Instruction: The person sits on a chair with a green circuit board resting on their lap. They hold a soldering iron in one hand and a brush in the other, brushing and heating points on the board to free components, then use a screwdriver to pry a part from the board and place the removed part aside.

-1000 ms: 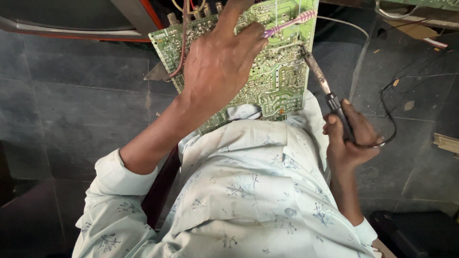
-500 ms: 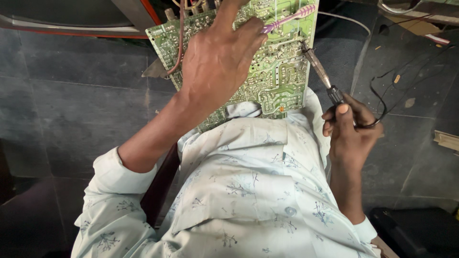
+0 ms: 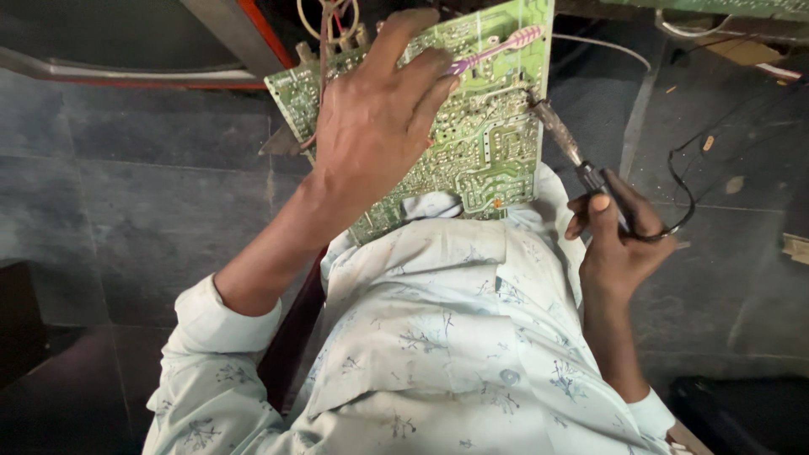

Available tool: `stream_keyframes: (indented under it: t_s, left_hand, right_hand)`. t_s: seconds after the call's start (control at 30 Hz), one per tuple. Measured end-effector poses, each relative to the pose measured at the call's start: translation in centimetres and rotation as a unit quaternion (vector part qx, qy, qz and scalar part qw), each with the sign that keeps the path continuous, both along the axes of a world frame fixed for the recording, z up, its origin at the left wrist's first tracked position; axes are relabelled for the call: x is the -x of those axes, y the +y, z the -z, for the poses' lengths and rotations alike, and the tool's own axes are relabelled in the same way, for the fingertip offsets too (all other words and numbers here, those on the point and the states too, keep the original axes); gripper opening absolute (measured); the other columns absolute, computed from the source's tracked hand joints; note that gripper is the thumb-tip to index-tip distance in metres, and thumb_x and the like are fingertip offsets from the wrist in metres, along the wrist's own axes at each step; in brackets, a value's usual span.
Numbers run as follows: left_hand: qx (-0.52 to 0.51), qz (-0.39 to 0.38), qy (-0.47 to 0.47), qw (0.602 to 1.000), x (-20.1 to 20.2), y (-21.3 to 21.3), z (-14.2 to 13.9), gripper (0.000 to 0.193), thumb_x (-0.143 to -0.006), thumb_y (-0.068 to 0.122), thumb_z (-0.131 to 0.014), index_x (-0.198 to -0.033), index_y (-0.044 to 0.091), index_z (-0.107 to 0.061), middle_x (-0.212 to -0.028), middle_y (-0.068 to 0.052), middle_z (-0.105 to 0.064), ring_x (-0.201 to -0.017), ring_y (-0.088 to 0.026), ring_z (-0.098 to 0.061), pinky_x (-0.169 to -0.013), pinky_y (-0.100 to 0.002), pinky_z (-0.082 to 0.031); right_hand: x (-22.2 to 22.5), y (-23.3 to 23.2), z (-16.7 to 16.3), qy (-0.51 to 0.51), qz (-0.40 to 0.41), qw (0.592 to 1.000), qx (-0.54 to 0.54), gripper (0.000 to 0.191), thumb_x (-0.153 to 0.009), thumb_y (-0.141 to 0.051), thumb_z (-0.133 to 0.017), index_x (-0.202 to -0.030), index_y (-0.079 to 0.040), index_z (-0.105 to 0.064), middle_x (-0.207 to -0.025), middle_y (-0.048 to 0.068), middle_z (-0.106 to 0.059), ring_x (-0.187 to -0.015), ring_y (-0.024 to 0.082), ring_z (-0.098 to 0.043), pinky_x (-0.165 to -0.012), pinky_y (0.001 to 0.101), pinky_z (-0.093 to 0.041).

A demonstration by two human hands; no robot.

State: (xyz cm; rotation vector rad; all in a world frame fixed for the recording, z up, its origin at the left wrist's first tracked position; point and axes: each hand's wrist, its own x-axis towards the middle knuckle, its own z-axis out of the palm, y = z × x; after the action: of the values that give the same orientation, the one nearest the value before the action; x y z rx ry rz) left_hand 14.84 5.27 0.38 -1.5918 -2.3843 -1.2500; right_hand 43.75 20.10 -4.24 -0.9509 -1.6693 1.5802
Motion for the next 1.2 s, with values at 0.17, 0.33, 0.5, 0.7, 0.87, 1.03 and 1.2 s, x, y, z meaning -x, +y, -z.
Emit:
stream_keyframes:
  t_s: [0.17,0.33,0.5,0.7,0.87,1.03,1.2]
  left_hand:
    - [-0.002,0.002,-0.030,1.000,-0.3,0.2,-0.7,0.013,-0.106,0.018,-0.072,-0.114,0.007,-0.071,-0.127,-0.008,-0.059,-0.083,-0.027,-0.071,-0.071,-0.041,-0.056]
    - [0.011,0.017,-0.054,0.998,-0.6,0.9,-1.0,0.013,-0.104,0.018,-0.071,-0.111,0.006,-0.072,-0.106,-0.007,-0.063,-0.080,-0.027,-0.070,-0.069,-0.040,-0.056]
    - [-0.016,0.012,-0.041,0.999,-0.8,1.2,-1.4,0.015,-0.104,0.017,-0.071,-0.111,0.004,-0.070,-0.106,-0.008,-0.063,-0.087,-0.030,-0.070,-0.072,-0.041,-0.056]
    - [0.013,-0.003,-0.066,0.998,-0.8,1.2,-1.5,0.009,-0.101,0.014,-0.074,-0.104,0.005,-0.071,-0.101,-0.009,-0.063,-0.079,-0.027,-0.070,-0.067,-0.040,-0.054]
    - [0.111,0.040,-0.021,0.993,-1.4,1.0,-1.9,0.006,-0.099,0.008,-0.067,-0.102,0.005,-0.071,-0.101,-0.010,-0.062,-0.069,-0.026,-0.067,-0.060,-0.039,-0.054]
    - [0.172,0.061,0.059,0.981,-1.7,-0.4,-2.4,0.008,-0.096,0.007,-0.064,-0.100,0.006,-0.071,-0.103,-0.007,-0.062,-0.065,-0.022,-0.066,-0.056,-0.037,-0.054]
    - [0.184,0.065,0.060,0.979,-1.2,0.2,-1.4,0.007,-0.094,0.008,-0.066,-0.098,0.009,-0.072,-0.104,-0.007,-0.064,-0.063,-0.022,-0.066,-0.054,-0.037,-0.053]
  right_hand:
    - [0.5,0.6,0.2,0.016,0.021,0.993,0.113,0.031,-0.108,-0.011,-0.067,-0.127,0.014,-0.064,-0.090,0.022,-0.071,-0.064,0.020,-0.064,-0.057,0.0297,-0.052]
    - [0.9,0.2,0.0,-0.012,0.002,0.999,0.045,0.030,-0.108,-0.011,-0.066,-0.126,0.014,-0.066,-0.091,0.020,-0.071,-0.066,0.018,-0.064,-0.059,0.0296,-0.053]
    - [1.3,0.1,-0.3,-0.035,0.001,0.999,0.039,0.031,-0.108,-0.012,-0.066,-0.125,0.013,-0.067,-0.090,0.017,-0.071,-0.068,0.017,-0.065,-0.060,0.0285,-0.054]
    - [1.3,0.1,0.1,-0.013,-0.003,0.998,0.056,0.033,-0.107,-0.013,-0.069,-0.127,0.014,-0.067,-0.091,0.017,-0.071,-0.067,0.017,-0.065,-0.060,0.0283,-0.053]
    - [0.4,0.1,1.0,0.015,-0.001,0.997,0.080,0.033,-0.107,-0.014,-0.068,-0.125,0.014,-0.066,-0.091,0.019,-0.071,-0.067,0.018,-0.066,-0.060,0.0289,-0.054]
    - [-1.8,0.3,1.4,0.078,0.008,0.993,0.088,0.034,-0.110,-0.018,-0.067,-0.124,0.013,-0.065,-0.088,0.023,-0.070,-0.064,0.019,-0.067,-0.061,0.0307,-0.055]
    - [-2.7,0.4,1.7,0.125,0.042,0.986,0.102,0.036,-0.113,-0.018,-0.070,-0.121,0.016,-0.064,-0.088,0.024,-0.069,-0.064,0.021,-0.066,-0.056,0.0291,-0.053]
